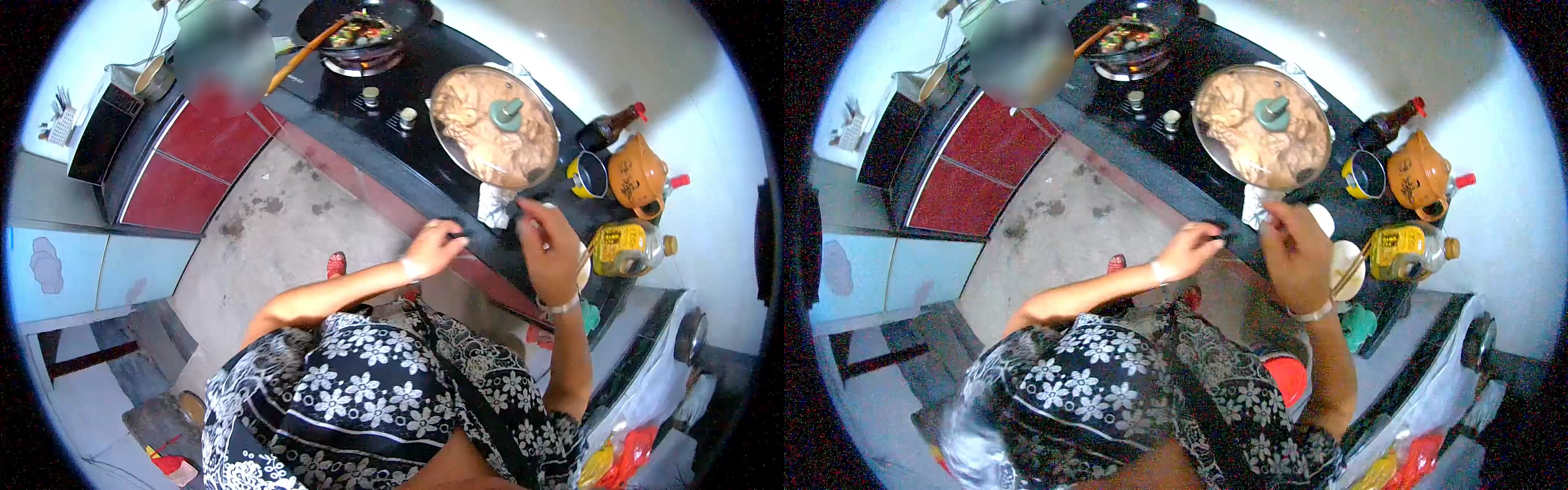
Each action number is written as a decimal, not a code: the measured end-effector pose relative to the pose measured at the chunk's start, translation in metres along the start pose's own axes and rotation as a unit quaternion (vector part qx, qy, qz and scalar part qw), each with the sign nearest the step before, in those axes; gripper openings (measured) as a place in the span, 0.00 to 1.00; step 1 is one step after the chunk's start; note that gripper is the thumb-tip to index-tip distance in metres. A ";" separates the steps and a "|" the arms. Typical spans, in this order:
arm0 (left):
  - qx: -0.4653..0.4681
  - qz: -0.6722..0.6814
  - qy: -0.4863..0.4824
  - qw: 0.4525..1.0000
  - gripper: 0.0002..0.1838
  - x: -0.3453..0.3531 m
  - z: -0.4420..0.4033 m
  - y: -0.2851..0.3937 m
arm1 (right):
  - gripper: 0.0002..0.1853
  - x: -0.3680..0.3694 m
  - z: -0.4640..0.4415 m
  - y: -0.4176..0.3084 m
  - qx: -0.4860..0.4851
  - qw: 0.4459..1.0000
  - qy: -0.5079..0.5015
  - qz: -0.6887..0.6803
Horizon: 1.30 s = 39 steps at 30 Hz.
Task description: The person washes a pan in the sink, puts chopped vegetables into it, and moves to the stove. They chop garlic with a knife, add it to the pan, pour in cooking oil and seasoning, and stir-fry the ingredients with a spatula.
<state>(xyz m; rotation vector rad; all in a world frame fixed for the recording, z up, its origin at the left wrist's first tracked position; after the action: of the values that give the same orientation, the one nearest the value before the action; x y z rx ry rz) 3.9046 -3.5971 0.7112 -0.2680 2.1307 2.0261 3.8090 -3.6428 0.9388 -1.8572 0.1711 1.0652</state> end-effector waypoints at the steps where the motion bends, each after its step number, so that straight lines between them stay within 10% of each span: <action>1: 0.001 -0.001 0.017 1.000 0.16 -0.034 0.020 -0.007 | 0.15 0.023 -0.027 -0.023 -0.050 0.998 -0.027 0.003; 6: -0.298 0.159 0.086 0.937 0.11 -0.190 0.125 -0.113 | 0.26 0.174 -0.164 -0.105 -0.222 0.963 -0.103 0.115; 10: -0.284 0.216 0.195 0.914 0.10 -0.308 0.159 -0.126 | 0.31 0.298 -0.268 -0.127 -0.206 0.923 -0.183 0.270; 14: -0.264 0.213 0.230 0.912 0.10 -0.480 0.169 -0.176 | 0.09 0.414 -0.373 -0.162 -0.191 0.858 -0.239 0.413; 24: -0.260 0.242 0.237 0.904 0.07 -0.482 0.176 -0.186 | 0.09 0.270 -0.384 -0.137 -0.255 0.872 -0.102 0.406; 39: -0.302 0.253 0.181 0.901 0.08 -0.503 0.105 -0.231 | 0.09 0.215 -0.355 -0.195 -0.235 0.894 -0.257 0.281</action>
<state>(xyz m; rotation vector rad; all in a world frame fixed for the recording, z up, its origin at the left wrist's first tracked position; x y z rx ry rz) 4.4512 -3.5030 0.6135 -0.1952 1.8058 3.1519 4.2534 -3.7507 0.9700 -1.9038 0.1469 2.1212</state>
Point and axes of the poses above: each hand's wrist, its own z-axis away from the middle knuckle, its own x-axis out of the palm, y = z × x, the point moved 8 cm from there along -z, towards the middle knuckle, and after that the axes turned 6 degrees about -y, right-handed, at the moved point
